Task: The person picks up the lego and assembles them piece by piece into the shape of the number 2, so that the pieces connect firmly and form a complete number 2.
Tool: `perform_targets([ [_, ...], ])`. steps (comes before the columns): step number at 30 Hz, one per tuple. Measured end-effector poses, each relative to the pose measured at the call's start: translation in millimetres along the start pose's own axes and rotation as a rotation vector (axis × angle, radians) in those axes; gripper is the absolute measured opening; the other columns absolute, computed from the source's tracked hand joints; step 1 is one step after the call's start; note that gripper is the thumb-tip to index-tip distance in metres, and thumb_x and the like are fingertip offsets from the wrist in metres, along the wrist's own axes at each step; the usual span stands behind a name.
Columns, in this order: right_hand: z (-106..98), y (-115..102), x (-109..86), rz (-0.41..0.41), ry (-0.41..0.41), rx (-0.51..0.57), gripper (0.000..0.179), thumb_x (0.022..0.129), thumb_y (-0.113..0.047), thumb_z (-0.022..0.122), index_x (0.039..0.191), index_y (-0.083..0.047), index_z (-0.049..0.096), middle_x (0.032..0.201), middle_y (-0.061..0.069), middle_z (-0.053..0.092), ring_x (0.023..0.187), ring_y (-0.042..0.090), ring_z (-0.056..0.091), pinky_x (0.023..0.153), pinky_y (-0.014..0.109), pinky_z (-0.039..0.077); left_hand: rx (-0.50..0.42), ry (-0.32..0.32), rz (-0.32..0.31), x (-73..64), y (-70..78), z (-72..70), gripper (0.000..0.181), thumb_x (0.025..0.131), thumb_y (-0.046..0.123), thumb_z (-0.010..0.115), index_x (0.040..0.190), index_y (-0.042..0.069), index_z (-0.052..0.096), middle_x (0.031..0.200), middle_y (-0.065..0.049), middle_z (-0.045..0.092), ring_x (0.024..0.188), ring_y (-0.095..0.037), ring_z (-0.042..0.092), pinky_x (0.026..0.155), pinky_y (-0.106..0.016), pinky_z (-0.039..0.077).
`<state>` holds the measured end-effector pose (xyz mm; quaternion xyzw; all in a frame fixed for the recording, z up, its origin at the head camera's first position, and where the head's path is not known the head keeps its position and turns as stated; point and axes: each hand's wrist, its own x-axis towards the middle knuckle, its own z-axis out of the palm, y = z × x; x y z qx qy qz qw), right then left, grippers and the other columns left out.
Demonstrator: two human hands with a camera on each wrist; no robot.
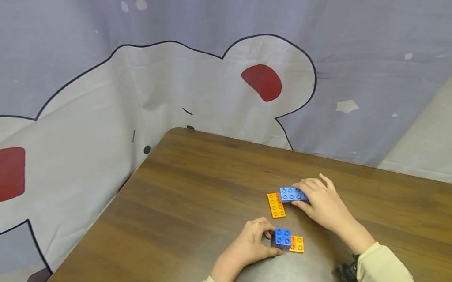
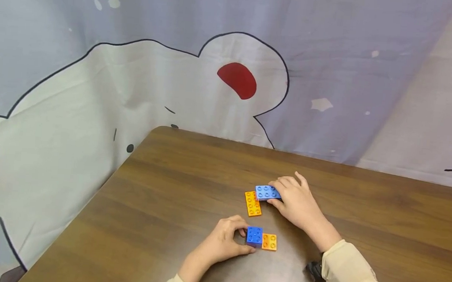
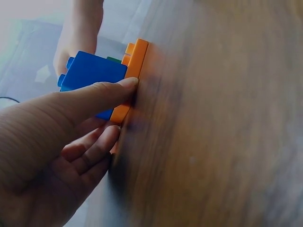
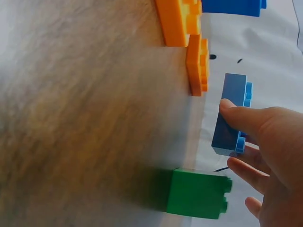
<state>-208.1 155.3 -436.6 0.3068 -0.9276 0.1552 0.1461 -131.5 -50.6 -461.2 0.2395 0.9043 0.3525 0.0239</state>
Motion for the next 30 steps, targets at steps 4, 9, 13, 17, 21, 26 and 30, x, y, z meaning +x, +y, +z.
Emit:
perform_targets([
  [4, -6.7, -3.6, -2.1, -0.015, 0.011, -0.015, 0.040, 0.072, -0.033, 0.068, 0.104, -0.011, 0.059, 0.102, 0.005, 0.059, 0.103, 0.025, 0.048, 0.098, 0.049, 0.019, 0.005, -0.003, -0.005, 1.0, 0.3, 0.7, 0.038, 0.058, 0.025, 0.080, 0.088, 0.007, 0.065, 0.077, 0.006, 0.054, 0.069, 0.001, 0.049, 0.060, -0.005, 0.038],
  [9, -16.6, -10.2, -8.3, -0.046, 0.034, -0.040, 0.040, 0.070, -0.034, 0.069, 0.102, -0.013, 0.059, 0.099, 0.002, 0.059, 0.101, 0.023, 0.049, 0.095, 0.044, 0.024, 0.010, 0.000, 0.004, 2.4, 1.8, 1.1, 0.039, 0.057, 0.026, 0.080, 0.087, 0.007, 0.065, 0.077, 0.006, 0.055, 0.068, 0.001, 0.049, 0.060, -0.005, 0.037],
  [13, -25.8, -16.8, -14.9, -0.063, 0.046, -0.049, 0.041, 0.069, -0.036, 0.068, 0.102, -0.013, 0.060, 0.097, 0.000, 0.060, 0.098, 0.022, 0.051, 0.091, 0.042, 0.028, 0.005, -0.004, -0.001, 3.1, 2.6, 1.4, 0.038, 0.057, 0.026, 0.080, 0.087, 0.007, 0.065, 0.075, 0.007, 0.054, 0.068, 0.000, 0.049, 0.059, -0.005, 0.038],
  [17, -33.8, -24.1, -21.9, -0.080, 0.046, -0.044, 0.040, 0.069, -0.037, 0.069, 0.100, -0.012, 0.060, 0.092, -0.002, 0.061, 0.093, 0.020, 0.053, 0.087, 0.040, 0.032, -0.004, -0.011, -0.017, 3.7, 2.5, 1.5, 0.040, 0.057, 0.026, 0.080, 0.089, 0.006, 0.066, 0.075, 0.008, 0.053, 0.068, 0.000, 0.049, 0.060, -0.005, 0.038],
  [21, -39.0, -33.0, -29.1, -0.101, 0.035, -0.042, 0.040, 0.069, -0.038, 0.069, 0.098, -0.013, 0.061, 0.090, -0.005, 0.061, 0.089, 0.017, 0.054, 0.085, 0.038, 0.035, -0.005, -0.009, -0.021, 3.6, 1.7, 1.0, 0.040, 0.057, 0.025, 0.080, 0.089, 0.006, 0.066, 0.075, 0.007, 0.054, 0.068, 0.000, 0.049, 0.060, -0.006, 0.039],
  [26, -40.5, -43.6, -38.3, -0.129, 0.022, -0.041, 0.039, 0.068, -0.042, 0.068, 0.096, -0.014, 0.062, 0.087, -0.008, 0.061, 0.085, 0.011, 0.054, 0.081, 0.035, 0.038, -0.007, -0.011, -0.028, 2.4, 1.0, 0.0, 0.038, 0.058, 0.026, 0.080, 0.088, 0.008, 0.065, 0.076, 0.006, 0.055, 0.068, 0.000, 0.049, 0.060, -0.007, 0.039],
  [30, -38.3, -49.3, -43.2, -0.149, 0.019, -0.017, 0.039, 0.068, -0.044, 0.068, 0.095, -0.016, 0.062, 0.086, -0.011, 0.060, 0.082, 0.006, 0.053, 0.078, 0.032, 0.040, -0.005, -0.010, -0.037, 0.9, 0.3, -0.6, 0.037, 0.058, 0.026, 0.080, 0.086, 0.008, 0.064, 0.075, 0.007, 0.054, 0.068, 0.000, 0.048, 0.059, -0.007, 0.038],
])
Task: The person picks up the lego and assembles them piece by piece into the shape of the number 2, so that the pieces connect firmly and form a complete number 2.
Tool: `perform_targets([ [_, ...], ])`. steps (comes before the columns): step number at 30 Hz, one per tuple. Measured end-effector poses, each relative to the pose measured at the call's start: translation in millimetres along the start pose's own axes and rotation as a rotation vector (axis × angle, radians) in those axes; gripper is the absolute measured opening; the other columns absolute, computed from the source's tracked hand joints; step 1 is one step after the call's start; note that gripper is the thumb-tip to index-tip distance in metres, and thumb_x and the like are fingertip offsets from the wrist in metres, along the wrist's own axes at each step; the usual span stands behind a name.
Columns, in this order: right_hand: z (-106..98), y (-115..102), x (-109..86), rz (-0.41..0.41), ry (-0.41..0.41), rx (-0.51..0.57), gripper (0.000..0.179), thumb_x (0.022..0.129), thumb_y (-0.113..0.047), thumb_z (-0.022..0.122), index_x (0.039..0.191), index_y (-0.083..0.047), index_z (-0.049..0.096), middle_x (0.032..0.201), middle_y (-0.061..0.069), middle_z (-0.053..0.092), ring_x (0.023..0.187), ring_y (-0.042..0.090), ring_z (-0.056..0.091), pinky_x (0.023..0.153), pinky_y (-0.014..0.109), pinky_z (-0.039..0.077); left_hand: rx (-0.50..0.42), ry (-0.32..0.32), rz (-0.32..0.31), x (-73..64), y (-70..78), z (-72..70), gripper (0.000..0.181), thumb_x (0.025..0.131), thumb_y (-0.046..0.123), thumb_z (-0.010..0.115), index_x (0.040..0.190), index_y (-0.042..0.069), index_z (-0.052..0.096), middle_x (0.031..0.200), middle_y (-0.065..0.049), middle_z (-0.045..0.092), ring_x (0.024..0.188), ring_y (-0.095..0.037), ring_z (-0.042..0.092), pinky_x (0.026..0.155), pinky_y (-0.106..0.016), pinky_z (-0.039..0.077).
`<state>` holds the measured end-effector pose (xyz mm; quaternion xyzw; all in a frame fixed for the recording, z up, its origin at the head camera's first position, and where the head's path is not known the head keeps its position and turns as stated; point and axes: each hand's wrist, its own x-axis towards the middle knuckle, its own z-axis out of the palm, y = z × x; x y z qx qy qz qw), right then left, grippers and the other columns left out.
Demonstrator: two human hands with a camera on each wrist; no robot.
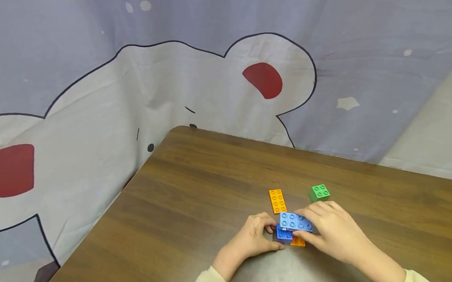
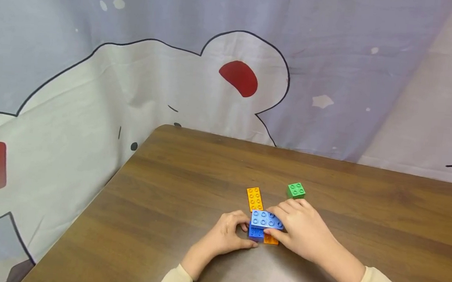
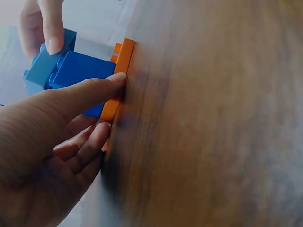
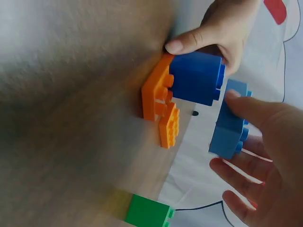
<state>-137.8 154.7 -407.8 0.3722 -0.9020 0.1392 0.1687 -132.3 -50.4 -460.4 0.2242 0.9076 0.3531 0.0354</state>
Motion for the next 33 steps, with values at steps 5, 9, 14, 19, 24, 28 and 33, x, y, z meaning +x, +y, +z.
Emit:
perform_targets([
  [5, 5.0, -2.5, 0.9, -0.031, -0.004, 0.040, 0.038, 0.068, -0.044, 0.067, 0.094, -0.018, 0.063, 0.086, -0.013, 0.060, 0.081, 0.004, 0.053, 0.076, 0.030, 0.040, -0.005, 0.018, -0.034, -3.3, -2.2, -2.0, 0.038, 0.057, 0.026, 0.080, 0.087, 0.008, 0.064, 0.075, 0.007, 0.054, 0.068, -0.001, 0.048, 0.059, -0.007, 0.038],
  [9, 5.4, -2.6, 4.3, -0.068, 0.012, 0.040, 0.038, 0.067, -0.044, 0.068, 0.092, -0.016, 0.062, 0.084, -0.012, 0.059, 0.079, 0.004, 0.052, 0.076, 0.031, 0.040, 0.019, 0.026, -0.036, -1.2, -2.7, -6.5, 0.038, 0.057, 0.027, 0.080, 0.087, 0.009, 0.064, 0.075, 0.007, 0.054, 0.068, -0.001, 0.048, 0.059, -0.007, 0.038],
  [14, 3.2, -4.1, 5.9, -0.103, 0.018, 0.042, 0.039, 0.065, -0.041, 0.070, 0.092, -0.014, 0.062, 0.083, -0.010, 0.059, 0.079, 0.007, 0.052, 0.076, 0.032, 0.039, 0.054, 0.027, -0.027, -1.7, -1.3, -9.9, 0.038, 0.058, 0.028, 0.080, 0.088, 0.009, 0.064, 0.077, 0.006, 0.055, 0.069, -0.001, 0.049, 0.059, -0.006, 0.038],
  [19, -5.2, -4.4, 1.3, -0.096, 0.003, 0.021, 0.041, 0.066, -0.041, 0.069, 0.094, -0.013, 0.062, 0.084, -0.006, 0.061, 0.080, 0.011, 0.054, 0.077, 0.034, 0.040, 0.055, -0.012, -0.016, 2.7, 5.7, -11.6, 0.038, 0.058, 0.028, 0.079, 0.088, 0.009, 0.064, 0.077, 0.006, 0.055, 0.069, -0.002, 0.049, 0.060, -0.006, 0.038],
  [24, -21.0, 1.3, -3.7, -0.038, 0.017, -0.013, 0.042, 0.066, -0.041, 0.068, 0.096, -0.011, 0.063, 0.085, -0.003, 0.062, 0.080, 0.014, 0.056, 0.076, 0.035, 0.039, 0.073, -0.060, 0.039, 23.1, 19.3, -16.4, 0.037, 0.059, 0.028, 0.079, 0.088, 0.009, 0.064, 0.078, 0.005, 0.055, 0.072, -0.003, 0.050, 0.062, -0.007, 0.038],
  [28, -31.4, 4.1, -10.2, -0.007, 0.029, -0.035, 0.042, 0.066, -0.041, 0.067, 0.095, -0.011, 0.063, 0.085, 0.000, 0.063, 0.079, 0.016, 0.056, 0.075, 0.036, 0.039, 0.094, -0.126, 0.077, 34.6, 30.1, -18.3, 0.038, 0.061, 0.029, 0.078, 0.090, 0.010, 0.063, 0.081, 0.005, 0.055, 0.073, -0.003, 0.050, 0.063, -0.006, 0.037],
  [33, -38.2, 5.6, -12.7, -0.022, 0.037, -0.042, 0.044, 0.066, -0.042, 0.066, 0.095, -0.010, 0.063, 0.085, 0.002, 0.063, 0.080, 0.018, 0.056, 0.074, 0.037, 0.039, 0.104, -0.167, 0.092, 38.7, 37.5, -19.0, 0.041, 0.062, 0.028, 0.077, 0.094, 0.009, 0.062, 0.082, 0.004, 0.055, 0.074, -0.004, 0.050, 0.063, -0.006, 0.037],
])
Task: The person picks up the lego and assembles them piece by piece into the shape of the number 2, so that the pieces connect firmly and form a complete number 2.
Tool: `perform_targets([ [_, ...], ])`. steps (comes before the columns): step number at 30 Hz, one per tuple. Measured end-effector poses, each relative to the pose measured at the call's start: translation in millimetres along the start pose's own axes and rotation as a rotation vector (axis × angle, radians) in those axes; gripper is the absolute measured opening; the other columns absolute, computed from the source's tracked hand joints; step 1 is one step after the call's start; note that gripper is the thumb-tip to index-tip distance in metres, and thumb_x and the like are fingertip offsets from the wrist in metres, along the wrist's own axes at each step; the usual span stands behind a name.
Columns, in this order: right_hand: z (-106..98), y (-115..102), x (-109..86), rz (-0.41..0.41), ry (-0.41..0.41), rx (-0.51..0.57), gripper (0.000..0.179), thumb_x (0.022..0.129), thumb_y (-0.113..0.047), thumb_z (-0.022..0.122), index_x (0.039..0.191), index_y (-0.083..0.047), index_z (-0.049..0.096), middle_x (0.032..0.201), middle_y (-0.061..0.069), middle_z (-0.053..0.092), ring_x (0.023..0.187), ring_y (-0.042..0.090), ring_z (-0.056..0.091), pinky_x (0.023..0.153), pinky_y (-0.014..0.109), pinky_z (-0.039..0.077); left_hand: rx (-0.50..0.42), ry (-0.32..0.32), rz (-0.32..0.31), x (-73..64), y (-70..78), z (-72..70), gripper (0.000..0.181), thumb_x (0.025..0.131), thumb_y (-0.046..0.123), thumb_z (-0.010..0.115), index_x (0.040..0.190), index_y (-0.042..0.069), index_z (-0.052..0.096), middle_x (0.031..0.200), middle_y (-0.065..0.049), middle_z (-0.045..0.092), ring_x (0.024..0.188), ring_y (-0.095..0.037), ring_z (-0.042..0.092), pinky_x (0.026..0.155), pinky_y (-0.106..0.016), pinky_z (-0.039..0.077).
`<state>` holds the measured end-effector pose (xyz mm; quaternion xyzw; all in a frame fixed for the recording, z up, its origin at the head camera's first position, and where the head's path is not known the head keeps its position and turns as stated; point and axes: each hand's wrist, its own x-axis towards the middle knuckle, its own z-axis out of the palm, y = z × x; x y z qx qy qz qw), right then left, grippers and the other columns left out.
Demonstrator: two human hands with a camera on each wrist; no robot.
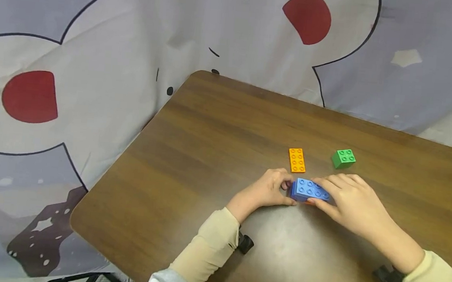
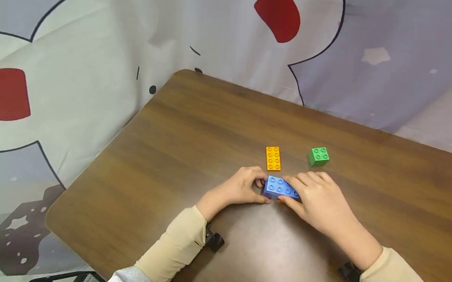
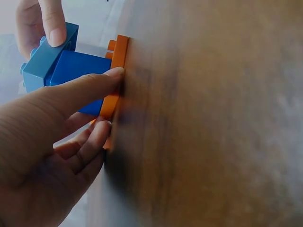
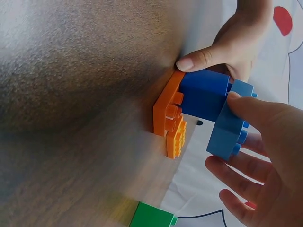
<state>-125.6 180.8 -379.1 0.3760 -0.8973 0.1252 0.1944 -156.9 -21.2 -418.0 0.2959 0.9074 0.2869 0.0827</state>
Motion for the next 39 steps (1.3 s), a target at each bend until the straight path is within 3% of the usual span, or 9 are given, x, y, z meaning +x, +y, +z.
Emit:
perform_targets([
  [5, -1.6, 2.7, 2.5, -0.017, 0.006, -0.014, 0.046, 0.066, -0.043, 0.066, 0.096, -0.008, 0.063, 0.085, 0.001, 0.063, 0.080, 0.018, 0.056, 0.074, 0.036, 0.039, 0.023, -0.040, -0.010, 2.5, 3.9, -4.1, 0.044, 0.066, 0.028, 0.075, 0.102, 0.010, 0.058, 0.088, 0.002, 0.053, 0.077, -0.006, 0.050, 0.066, -0.008, 0.038],
  [9, -1.4, 2.0, 1.0, -0.021, 0.008, -0.018, 0.045, 0.065, -0.042, 0.067, 0.094, -0.008, 0.063, 0.081, 0.000, 0.062, 0.077, 0.017, 0.056, 0.073, 0.036, 0.039, 0.132, -0.073, -0.027, -1.3, 10.0, -3.9, 0.049, 0.070, 0.033, 0.071, 0.112, 0.013, 0.054, 0.101, 0.003, 0.052, 0.086, -0.006, 0.051, 0.075, -0.016, 0.043],
  [12, -0.5, 1.8, 0.1, -0.026, 0.007, -0.017, 0.044, 0.064, -0.042, 0.067, 0.092, -0.008, 0.063, 0.079, 0.000, 0.061, 0.074, 0.017, 0.055, 0.071, 0.035, 0.040, 0.225, -0.058, -0.034, -5.2, 14.5, -3.8, 0.052, 0.070, 0.037, 0.069, 0.114, 0.015, 0.053, 0.109, 0.003, 0.053, 0.094, -0.008, 0.051, 0.083, -0.024, 0.042],
  [15, -0.5, 2.4, -0.2, -0.025, 0.005, -0.017, 0.043, 0.064, -0.042, 0.067, 0.091, -0.008, 0.063, 0.078, 0.000, 0.060, 0.073, 0.017, 0.054, 0.070, 0.035, 0.040, 0.255, -0.011, -0.006, -7.7, 18.4, -4.6, 0.050, 0.070, 0.039, 0.069, 0.111, 0.013, 0.054, 0.106, 0.003, 0.054, 0.092, -0.009, 0.051, 0.083, -0.025, 0.043],
  [23, -1.3, 4.7, 0.2, -0.023, 0.007, -0.018, 0.041, 0.065, -0.043, 0.067, 0.090, -0.010, 0.063, 0.079, 0.000, 0.061, 0.074, 0.016, 0.055, 0.067, 0.033, 0.040, 0.092, 0.113, 0.107, -12.8, 28.7, -14.8, 0.044, 0.075, 0.035, 0.065, 0.112, 0.015, 0.052, 0.106, 0.005, 0.054, 0.089, -0.004, 0.051, 0.078, -0.013, 0.041],
  [29, -2.2, 3.9, 0.5, -0.023, 0.003, -0.024, 0.041, 0.066, -0.043, 0.067, 0.090, -0.010, 0.063, 0.080, 0.000, 0.061, 0.074, 0.015, 0.054, 0.066, 0.032, 0.040, 0.062, 0.167, 0.204, -16.0, 30.4, -18.4, 0.042, 0.077, 0.031, 0.064, 0.112, 0.013, 0.053, 0.105, 0.003, 0.055, 0.090, -0.005, 0.052, 0.079, -0.010, 0.040],
  [39, -2.8, 2.6, 0.2, -0.021, -0.002, -0.039, 0.041, 0.066, -0.043, 0.067, 0.091, -0.010, 0.063, 0.080, 0.001, 0.061, 0.073, 0.016, 0.055, 0.063, 0.031, 0.040, 0.024, 0.199, 0.244, -15.4, 26.2, -15.2, 0.041, 0.076, 0.027, 0.065, 0.112, 0.010, 0.054, 0.106, 0.001, 0.057, 0.094, -0.003, 0.052, 0.079, -0.010, 0.040],
])
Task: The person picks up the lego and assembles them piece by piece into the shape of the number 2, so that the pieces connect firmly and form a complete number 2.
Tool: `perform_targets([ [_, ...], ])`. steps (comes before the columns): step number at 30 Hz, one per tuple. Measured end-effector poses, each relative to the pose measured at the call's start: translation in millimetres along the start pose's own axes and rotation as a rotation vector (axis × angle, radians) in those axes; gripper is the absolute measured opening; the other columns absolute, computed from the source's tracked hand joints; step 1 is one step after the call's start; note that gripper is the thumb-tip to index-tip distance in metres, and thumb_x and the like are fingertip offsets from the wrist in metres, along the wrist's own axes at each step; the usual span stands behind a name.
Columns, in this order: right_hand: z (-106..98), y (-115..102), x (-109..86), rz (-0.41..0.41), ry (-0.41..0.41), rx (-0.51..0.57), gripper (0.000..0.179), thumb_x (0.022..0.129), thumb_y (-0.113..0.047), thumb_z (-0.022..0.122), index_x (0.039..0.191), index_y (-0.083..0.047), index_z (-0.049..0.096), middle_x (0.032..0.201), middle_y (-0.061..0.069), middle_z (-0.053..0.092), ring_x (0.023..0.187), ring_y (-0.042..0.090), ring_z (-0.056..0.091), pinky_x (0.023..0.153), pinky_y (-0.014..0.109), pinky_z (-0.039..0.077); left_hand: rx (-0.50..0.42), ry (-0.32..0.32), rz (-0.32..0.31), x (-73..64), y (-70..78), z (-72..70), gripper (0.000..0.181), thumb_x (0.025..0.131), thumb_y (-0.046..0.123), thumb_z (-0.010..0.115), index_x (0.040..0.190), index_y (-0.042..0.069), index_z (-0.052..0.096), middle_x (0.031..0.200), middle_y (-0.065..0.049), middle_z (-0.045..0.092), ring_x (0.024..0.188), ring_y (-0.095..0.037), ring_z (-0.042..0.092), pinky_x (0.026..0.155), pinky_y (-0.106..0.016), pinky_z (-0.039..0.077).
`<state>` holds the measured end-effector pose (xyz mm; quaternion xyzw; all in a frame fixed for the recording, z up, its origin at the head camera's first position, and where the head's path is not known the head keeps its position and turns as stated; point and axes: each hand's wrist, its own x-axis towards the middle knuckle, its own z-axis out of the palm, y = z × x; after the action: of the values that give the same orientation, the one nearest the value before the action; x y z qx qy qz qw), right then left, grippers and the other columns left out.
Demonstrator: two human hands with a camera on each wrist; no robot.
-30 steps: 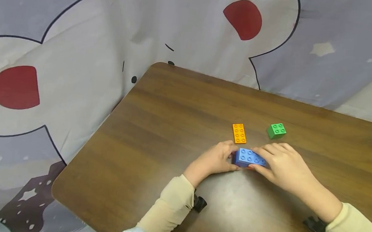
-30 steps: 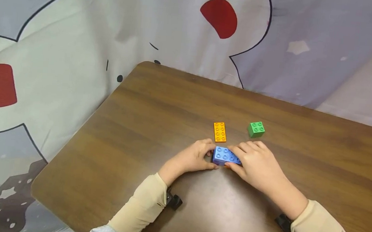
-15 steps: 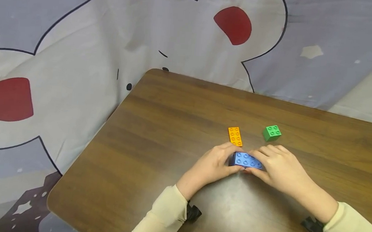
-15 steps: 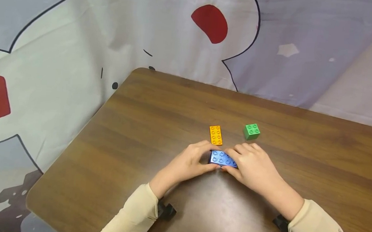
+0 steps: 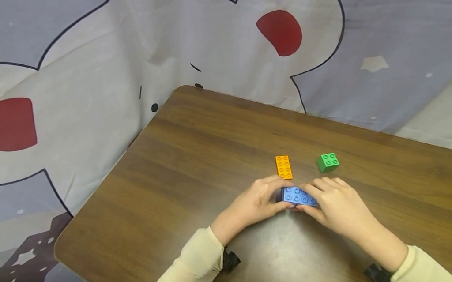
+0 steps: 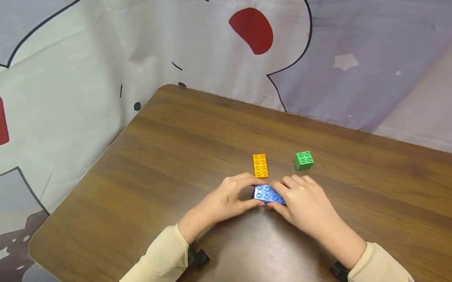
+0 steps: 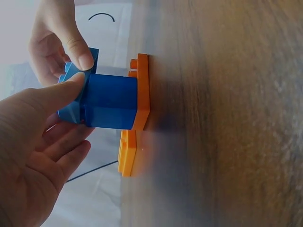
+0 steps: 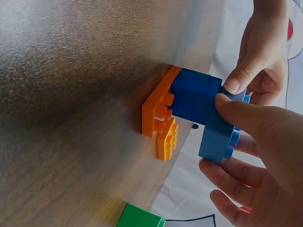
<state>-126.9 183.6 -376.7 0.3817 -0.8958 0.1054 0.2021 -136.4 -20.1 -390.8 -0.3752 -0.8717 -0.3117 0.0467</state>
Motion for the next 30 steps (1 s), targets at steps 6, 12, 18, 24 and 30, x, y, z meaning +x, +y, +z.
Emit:
perform_targets([
  [6, -1.8, -2.2, 1.5, 0.006, -0.018, -0.014, 0.041, 0.066, -0.042, 0.068, 0.092, -0.010, 0.062, 0.080, 0.001, 0.060, 0.072, 0.016, 0.055, 0.062, 0.031, 0.040, -0.036, 0.026, -0.019, 0.2, -2.3, 1.7, 0.042, 0.074, 0.027, 0.067, 0.111, 0.010, 0.057, 0.107, -0.001, 0.059, 0.099, -0.004, 0.053, 0.083, -0.012, 0.040],
  [12, -4.4, -4.0, 4.6, 0.021, -0.055, -0.011, 0.042, 0.066, -0.040, 0.069, 0.094, -0.009, 0.062, 0.081, 0.001, 0.060, 0.073, 0.016, 0.054, 0.063, 0.031, 0.040, -0.055, 0.059, -0.057, -1.3, -5.4, 2.7, 0.043, 0.072, 0.030, 0.069, 0.109, 0.011, 0.060, 0.105, 0.001, 0.061, 0.097, -0.003, 0.054, 0.081, -0.012, 0.041],
  [18, -6.1, -3.8, 6.3, 0.041, -0.097, 0.004, 0.043, 0.067, -0.040, 0.069, 0.095, -0.008, 0.062, 0.083, 0.002, 0.060, 0.075, 0.016, 0.055, 0.064, 0.032, 0.041, -0.127, 0.076, -0.073, -2.6, -6.8, 5.4, 0.042, 0.070, 0.028, 0.071, 0.107, 0.011, 0.061, 0.103, 0.000, 0.062, 0.096, -0.002, 0.054, 0.079, -0.011, 0.042],
  [24, -8.1, -3.7, 6.3, 0.059, -0.121, 0.024, 0.041, 0.068, -0.037, 0.070, 0.096, -0.008, 0.062, 0.083, 0.002, 0.058, 0.074, 0.016, 0.052, 0.064, 0.032, 0.041, -0.240, 0.085, -0.111, -2.7, -6.2, 9.1, 0.040, 0.068, 0.023, 0.071, 0.105, 0.009, 0.061, 0.102, -0.002, 0.061, 0.095, -0.002, 0.055, 0.075, -0.010, 0.043],
  [30, -8.4, -4.3, 7.2, 0.055, -0.119, 0.016, 0.040, 0.066, -0.035, 0.071, 0.093, -0.008, 0.061, 0.082, 0.002, 0.056, 0.073, 0.016, 0.050, 0.063, 0.032, 0.040, -0.220, 0.139, -0.116, -3.6, -7.9, 12.8, 0.040, 0.066, 0.025, 0.074, 0.102, 0.011, 0.063, 0.098, 0.000, 0.063, 0.092, -0.001, 0.056, 0.075, -0.010, 0.043],
])
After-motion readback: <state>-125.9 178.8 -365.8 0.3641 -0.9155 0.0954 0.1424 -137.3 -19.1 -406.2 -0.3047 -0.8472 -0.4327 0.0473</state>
